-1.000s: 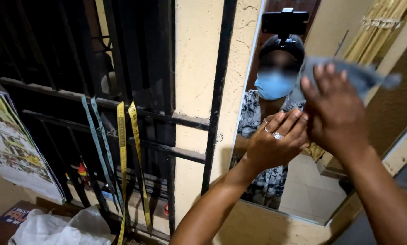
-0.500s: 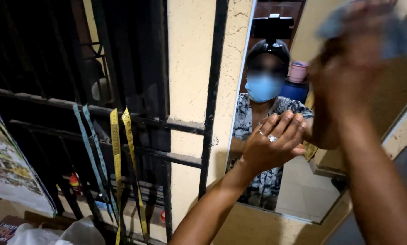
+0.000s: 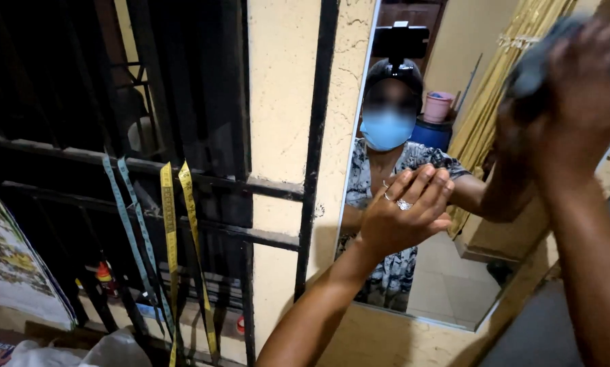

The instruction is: Cleaning a wall-mounted mirror using a cloth.

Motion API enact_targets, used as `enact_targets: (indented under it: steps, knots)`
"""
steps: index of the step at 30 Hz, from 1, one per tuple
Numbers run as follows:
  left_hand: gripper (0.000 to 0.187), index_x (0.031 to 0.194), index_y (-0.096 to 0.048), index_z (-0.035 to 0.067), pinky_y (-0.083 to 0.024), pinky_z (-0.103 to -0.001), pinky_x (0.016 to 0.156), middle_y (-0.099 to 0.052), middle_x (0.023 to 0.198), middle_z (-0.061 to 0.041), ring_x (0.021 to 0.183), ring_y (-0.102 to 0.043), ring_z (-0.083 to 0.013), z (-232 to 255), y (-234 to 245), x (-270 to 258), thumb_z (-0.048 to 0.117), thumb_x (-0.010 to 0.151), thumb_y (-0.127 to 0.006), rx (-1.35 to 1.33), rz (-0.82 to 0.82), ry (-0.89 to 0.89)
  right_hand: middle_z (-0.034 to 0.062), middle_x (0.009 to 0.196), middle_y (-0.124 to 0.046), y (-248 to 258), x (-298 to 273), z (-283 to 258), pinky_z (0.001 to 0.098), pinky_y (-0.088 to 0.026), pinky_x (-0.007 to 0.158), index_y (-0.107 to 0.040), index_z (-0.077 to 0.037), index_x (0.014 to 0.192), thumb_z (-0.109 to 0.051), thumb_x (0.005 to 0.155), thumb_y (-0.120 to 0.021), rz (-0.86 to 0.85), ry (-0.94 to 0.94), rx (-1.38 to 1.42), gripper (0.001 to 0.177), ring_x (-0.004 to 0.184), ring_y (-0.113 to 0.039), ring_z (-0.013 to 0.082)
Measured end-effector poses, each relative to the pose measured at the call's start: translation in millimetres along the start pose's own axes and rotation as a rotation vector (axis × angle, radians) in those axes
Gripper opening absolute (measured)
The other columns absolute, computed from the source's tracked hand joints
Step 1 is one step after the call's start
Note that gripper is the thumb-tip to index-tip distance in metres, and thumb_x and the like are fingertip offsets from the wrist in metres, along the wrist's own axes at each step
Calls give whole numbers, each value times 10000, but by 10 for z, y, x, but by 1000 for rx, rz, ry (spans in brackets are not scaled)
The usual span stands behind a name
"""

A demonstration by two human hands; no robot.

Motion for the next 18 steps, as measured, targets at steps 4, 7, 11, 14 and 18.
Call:
enact_targets:
  steps: [4,7,11,14,18]
  knots:
    - [703,1502,-545,63,-355,-488,1272,-529,1565,-135,1494,-469,-301,-12,29,5,564,1021,-655,-3,-15,-9,252,1650,-441,-44,483,-21,490,-379,1284,-521,-50,1547,86,1014,-550,155,-113,97,550,1536,-442,432]
    - [706,1495,-546,61,-362,-490,1269,-537,1554,-139,1482,-473,-307,-22,17,10,552,1006,-679,-9,-5,-13,211,1400,-589,-338,526,-113,507,-415,1188,-604,-132,1431,34,980,-534,-87,-533,171,486,1369,-538,413]
    - [665,1436,-578,75,-367,-499,1270,-557,1512,-121,1477,-484,-302,-28,-7,-12,556,994,-696,-48,-37,1,214,1660,-457,-110,342,-745,489,-373,1310,-515,-49,1604,41,1012,-635,2,156,126,611,1561,-435,367]
    - [661,1421,-599,78,-363,-497,1269,-566,1503,-111,1479,-481,-291,-30,34,6,572,992,-691,-46,-38,4,211,1582,-500,124,200,-824,519,-394,1246,-541,-29,1500,-86,874,-720,-148,277,243,654,1488,-467,358]
    - [707,1463,-602,74,-348,-480,1263,-568,1532,-117,1474,-471,-289,-33,108,37,591,985,-673,18,6,-13,192,1405,-614,178,148,-310,421,-480,1119,-599,-23,1413,-71,856,-752,-216,297,-142,579,1335,-587,327]
Point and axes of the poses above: each hand's wrist, its own x-axis towards the middle knuckle, its own y-axis out of the back of the hand, z = x × y, the point moved 5 cm from there along x, towards the middle knuckle
